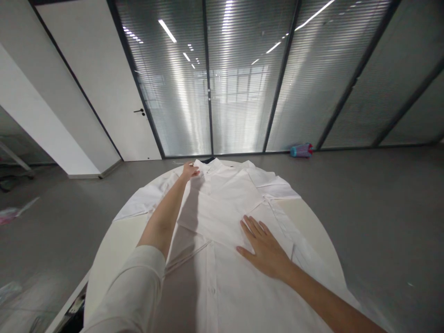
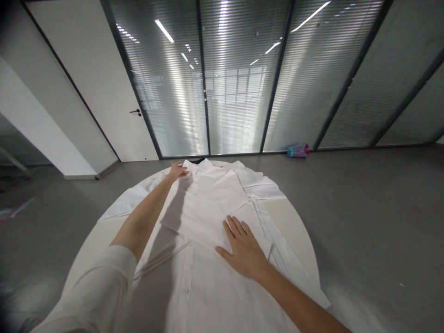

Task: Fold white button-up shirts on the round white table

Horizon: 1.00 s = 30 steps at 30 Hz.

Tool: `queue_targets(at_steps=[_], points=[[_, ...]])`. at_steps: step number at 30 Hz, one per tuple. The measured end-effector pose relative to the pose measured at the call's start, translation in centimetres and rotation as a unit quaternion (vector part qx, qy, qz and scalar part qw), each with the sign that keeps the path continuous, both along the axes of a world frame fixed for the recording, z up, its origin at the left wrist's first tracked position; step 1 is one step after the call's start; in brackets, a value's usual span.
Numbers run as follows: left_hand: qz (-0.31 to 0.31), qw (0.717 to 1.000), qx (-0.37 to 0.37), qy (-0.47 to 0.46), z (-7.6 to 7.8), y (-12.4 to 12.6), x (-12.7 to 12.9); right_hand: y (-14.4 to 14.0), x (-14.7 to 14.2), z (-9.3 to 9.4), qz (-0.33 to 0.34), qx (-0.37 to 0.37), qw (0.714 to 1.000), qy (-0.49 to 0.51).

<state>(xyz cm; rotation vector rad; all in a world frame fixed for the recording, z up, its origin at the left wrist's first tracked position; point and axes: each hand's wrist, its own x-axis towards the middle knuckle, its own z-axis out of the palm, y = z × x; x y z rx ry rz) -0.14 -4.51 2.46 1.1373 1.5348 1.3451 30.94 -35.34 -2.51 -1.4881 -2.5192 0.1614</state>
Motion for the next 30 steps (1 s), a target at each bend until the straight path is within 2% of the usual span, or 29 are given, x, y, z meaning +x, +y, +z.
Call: queue_targets(at_steps=[5,9,12,15,18,21,23,25,28,30], points=[[0.022,0.992,0.09,0.085,-1.2,-0.9,-0.2,0.2,0.5,-0.2,-0.003,-0.016,1.0,0.023],[0.002,0.977,0.162,0.139,-1.5,-2.7,-1.5,1.6,0.5,1.0,-0.015,-0.025,0.997,0.074],[-0.011,0.958,0.211,0.192,-1.5,-3.7,-2.2,4.2,-0.6,2.9,-0.014,-0.002,0.988,0.152],[-0.03,0.93,0.27,0.248,-1.6,-3.8,-2.0,8.3,-2.7,5.0,0.018,0.011,0.969,0.246],[-0.097,0.923,0.284,0.24,-1.9,-3.8,-1.4,13.0,-4.8,6.7,0.005,-0.078,0.936,0.344],[-0.157,0.917,0.282,0.236,-2.4,-4.6,-1.4,17.6,-6.1,7.8,-0.093,-0.191,0.864,0.457],[-0.193,0.912,0.276,0.234,-2.7,-5.7,-1.8,20.3,-6.5,8.2,-0.145,-0.218,0.814,0.518],[-0.227,0.911,0.26,0.227,-3.0,-6.9,-2.5,22.5,-6.9,8.3,-0.166,-0.226,0.795,0.537],[-0.26,0.916,0.225,0.208,-3.4,-8.1,-3.5,24.8,-7.6,7.5,-0.197,-0.223,0.82,0.488],[-0.253,0.927,0.202,0.188,-3.8,-8.4,-3.8,25.7,-7.9,6.5,-0.221,-0.203,0.843,0.447]])
